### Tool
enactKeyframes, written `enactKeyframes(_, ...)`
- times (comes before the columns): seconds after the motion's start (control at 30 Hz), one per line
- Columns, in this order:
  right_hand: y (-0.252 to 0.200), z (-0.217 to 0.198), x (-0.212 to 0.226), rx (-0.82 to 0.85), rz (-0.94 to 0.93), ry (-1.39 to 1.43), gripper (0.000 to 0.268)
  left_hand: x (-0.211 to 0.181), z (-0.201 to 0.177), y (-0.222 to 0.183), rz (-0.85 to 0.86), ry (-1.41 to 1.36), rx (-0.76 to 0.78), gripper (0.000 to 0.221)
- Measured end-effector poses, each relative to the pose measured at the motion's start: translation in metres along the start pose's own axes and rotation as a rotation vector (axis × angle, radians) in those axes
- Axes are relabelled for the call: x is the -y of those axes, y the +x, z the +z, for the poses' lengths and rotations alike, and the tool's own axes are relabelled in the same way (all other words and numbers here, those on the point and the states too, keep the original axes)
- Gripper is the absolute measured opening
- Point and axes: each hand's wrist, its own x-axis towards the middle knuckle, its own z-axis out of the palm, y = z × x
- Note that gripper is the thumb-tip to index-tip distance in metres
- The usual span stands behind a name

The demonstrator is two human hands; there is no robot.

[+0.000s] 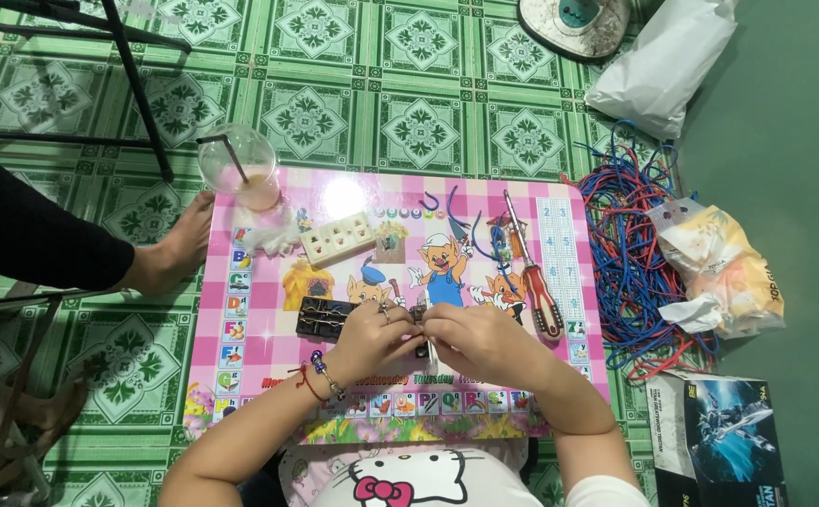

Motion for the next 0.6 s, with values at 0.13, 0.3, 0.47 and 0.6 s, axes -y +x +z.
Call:
enactKeyframes(0.13, 0.0010, -0.0015, 0.0010, 0.006, 0.004, -0.018, 0.036, -0.0033, -0.0048, 0.0034, 0.016, -0.011, -0.017, 0.012)
enactKeyframes(0.3, -0.0005, -0.0008, -0.0010, 0.009, 0.007, -0.015, 0.037, -0.0041, -0.0049, 0.0041, 0.019, -0.003, -0.039, 0.013)
enactKeyframes(0.47, 0.0001, -0.0003, 0.0006, 0.010, 0.015, -0.015, 0.038, -0.0021, -0.0023, 0.0019, 0.029, -0.005, -0.049, 0.013)
enactKeyframes(0.6, -0.0017, 0.0017, -0.0007, 0.001, 0.015, -0.008, 0.042, -0.0024, -0.0019, 0.0022, 0.037, 0.009, -0.073, 0.014)
